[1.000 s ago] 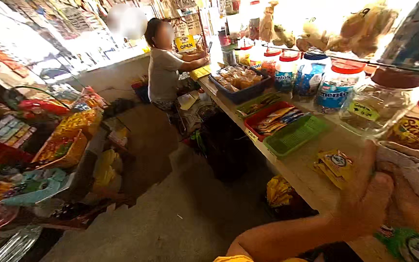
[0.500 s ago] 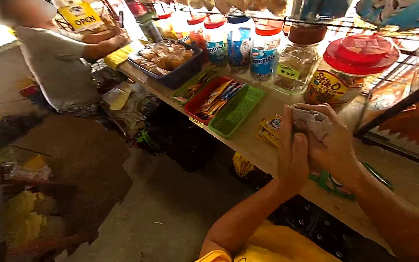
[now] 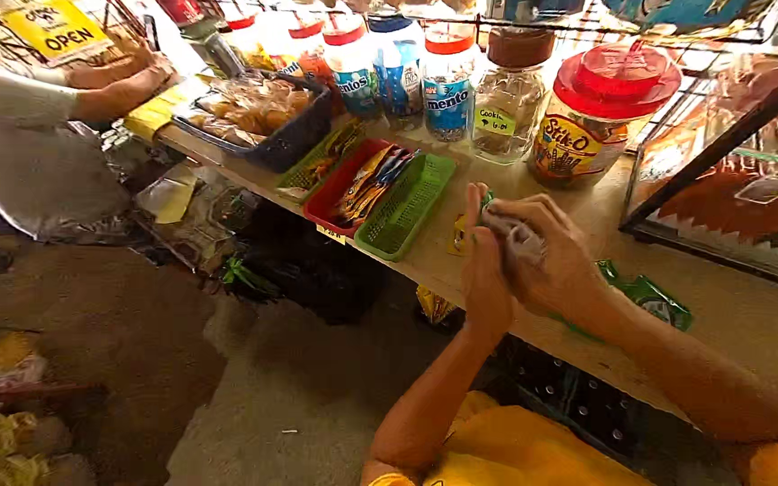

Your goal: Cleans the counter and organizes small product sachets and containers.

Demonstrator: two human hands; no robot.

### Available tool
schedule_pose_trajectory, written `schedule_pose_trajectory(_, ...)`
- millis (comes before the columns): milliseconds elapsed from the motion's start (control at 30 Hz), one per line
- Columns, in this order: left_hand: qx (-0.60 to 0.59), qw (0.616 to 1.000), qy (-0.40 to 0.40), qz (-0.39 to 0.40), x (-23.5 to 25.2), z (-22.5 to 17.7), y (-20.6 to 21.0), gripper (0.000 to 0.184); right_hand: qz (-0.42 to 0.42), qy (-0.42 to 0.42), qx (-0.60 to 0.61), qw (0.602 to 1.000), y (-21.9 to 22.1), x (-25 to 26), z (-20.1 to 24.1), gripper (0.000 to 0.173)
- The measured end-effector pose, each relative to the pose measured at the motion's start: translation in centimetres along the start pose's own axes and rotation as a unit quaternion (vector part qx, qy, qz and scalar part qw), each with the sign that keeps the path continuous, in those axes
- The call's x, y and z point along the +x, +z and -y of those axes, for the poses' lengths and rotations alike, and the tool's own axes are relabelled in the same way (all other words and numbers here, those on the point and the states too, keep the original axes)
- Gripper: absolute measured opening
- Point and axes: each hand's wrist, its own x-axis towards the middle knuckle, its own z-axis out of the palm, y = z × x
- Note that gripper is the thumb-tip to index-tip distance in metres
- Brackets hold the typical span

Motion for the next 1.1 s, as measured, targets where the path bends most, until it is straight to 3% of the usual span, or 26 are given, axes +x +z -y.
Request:
schedule_pose_trajectory(133,-0.006,1.0,-0.006,-0.025,1.2,-0.5,-0.8,0.072,0.008,-0.051,0.016,0.999,1.0,-0.4,0.1,0.035)
schedule_pose_trajectory(333,-0.034,0.999,-0.017,0.013,-1.2,0.7,1.2,0.064,-0.021,0.05,0.012,0.998,-1.2,1.0,-1.0,0.041)
schedule_pose_trajectory(600,-0.076,0.996,-0.042,-0.008,2.0,0.8,-1.2,0.073,0.004,-0.074,-0.01,0.997,1.6,-0.2,-0.8,0.034)
schedule_pose_trajectory(800,-0.066,0.995,-0.072,0.002,-1.3,0.6,0.9,0.065,-0.029,0.022,-0.007,0.999,-0.6,1.0,-1.7,0.039)
schedule_pose_trajectory(1000,-0.019,0.999,-0.012,-0.028,1.5,0.0,-1.0,0.07,0.005,-0.047,-0.009,0.999,1.6,-0.6,0.2,0.038)
schedule_pose_trajectory(1100,0.003,0.999,-0.013,-0.039,0.6,-0.3,-0.3,0.069,0.003,-0.04,-0.004,0.999,0.9,-0.3,0.0,0.039)
